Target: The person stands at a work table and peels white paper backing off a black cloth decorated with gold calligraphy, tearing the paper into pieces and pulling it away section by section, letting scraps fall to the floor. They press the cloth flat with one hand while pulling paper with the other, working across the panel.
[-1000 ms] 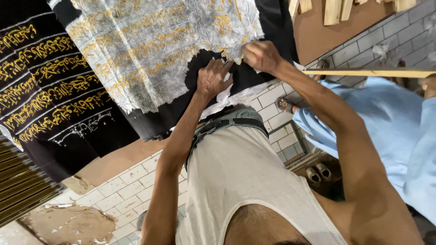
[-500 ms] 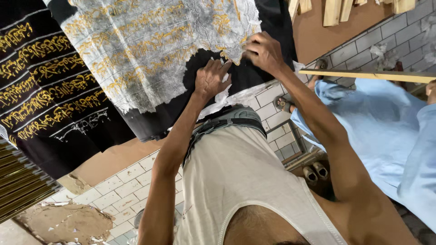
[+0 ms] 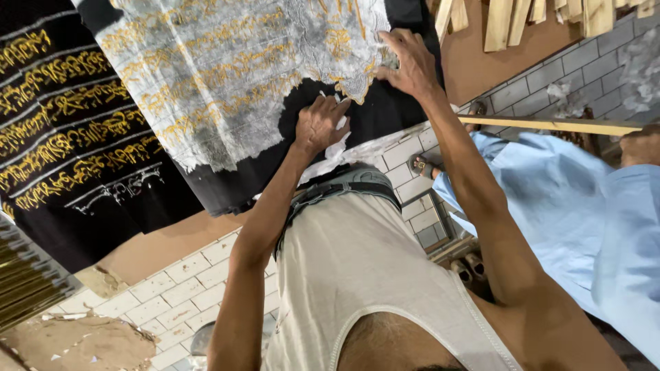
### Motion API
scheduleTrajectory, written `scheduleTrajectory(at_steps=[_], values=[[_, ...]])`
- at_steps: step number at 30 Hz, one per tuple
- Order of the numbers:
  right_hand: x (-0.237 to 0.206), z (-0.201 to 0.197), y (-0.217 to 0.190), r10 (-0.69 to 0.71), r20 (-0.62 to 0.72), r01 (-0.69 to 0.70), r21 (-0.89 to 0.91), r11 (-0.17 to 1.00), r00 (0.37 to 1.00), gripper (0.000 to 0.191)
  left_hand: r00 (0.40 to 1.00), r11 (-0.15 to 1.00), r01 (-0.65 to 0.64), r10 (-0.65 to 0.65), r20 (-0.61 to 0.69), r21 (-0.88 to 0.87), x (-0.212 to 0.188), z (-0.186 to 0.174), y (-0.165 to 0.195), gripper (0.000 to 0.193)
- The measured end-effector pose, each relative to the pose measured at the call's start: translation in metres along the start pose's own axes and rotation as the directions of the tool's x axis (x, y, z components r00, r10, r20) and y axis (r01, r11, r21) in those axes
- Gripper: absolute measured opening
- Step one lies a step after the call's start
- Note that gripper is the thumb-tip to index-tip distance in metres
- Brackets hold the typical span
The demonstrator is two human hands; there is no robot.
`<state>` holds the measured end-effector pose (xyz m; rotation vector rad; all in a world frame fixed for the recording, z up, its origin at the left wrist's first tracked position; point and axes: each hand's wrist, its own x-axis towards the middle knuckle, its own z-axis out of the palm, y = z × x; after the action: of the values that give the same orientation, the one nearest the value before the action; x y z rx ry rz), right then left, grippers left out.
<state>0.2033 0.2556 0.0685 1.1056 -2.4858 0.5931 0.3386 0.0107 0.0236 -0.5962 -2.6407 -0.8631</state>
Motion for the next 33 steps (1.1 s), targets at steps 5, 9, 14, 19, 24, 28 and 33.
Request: scheduleTrajectory(at_steps=[5,9,14,19,24,28,33], values=[[-0.017,0.009,0.014,0.263,0.215,-0.294,0.126,0.948,0.941,0.021,1.000,1.000,-0.003,0.003,-0.014,-0.011,0.000,-0.001,0.001,0.037],[-0.061,0.001,0.027,0.346,0.195,-0.314,-0.177,0.933,0.918,0.008,0.999,1.000,0.009,-0.010,-0.039,-0.022,0.000,-0.002,-0.002,0.038],[-0.110,0.001,0.015,0.760,0.286,-0.719,0.617,0.321,0.584,0.012,0.977,0.962,0.178,-0.197,-0.079,-0.206,0.008,0.001,0.007,0.042],[-0.106,0.058,-0.084,0.625,0.652,-0.303,0.756,-0.580,0.429,0.025,0.869,0.827,0.218,-0.407,-0.283,-0.518,0.026,0.015,0.049,0.053],[-0.073,0.043,-0.137,0.514,0.804,-0.132,0.568,-0.812,0.298,0.041,0.969,0.958,0.248,-0.248,0.020,-0.141,0.020,0.015,0.065,0.068],[-0.059,0.043,-0.128,0.624,0.686,-0.215,0.718,-0.662,0.374,0.030,0.992,0.991,0.122,-0.121,0.028,-0.046,0.001,0.002,0.052,0.059],[-0.050,0.079,-0.127,0.769,0.425,-0.580,0.810,-0.087,0.477,0.025,0.955,0.935,0.247,-0.279,-0.099,-0.254,-0.066,-0.065,-0.003,0.068]])
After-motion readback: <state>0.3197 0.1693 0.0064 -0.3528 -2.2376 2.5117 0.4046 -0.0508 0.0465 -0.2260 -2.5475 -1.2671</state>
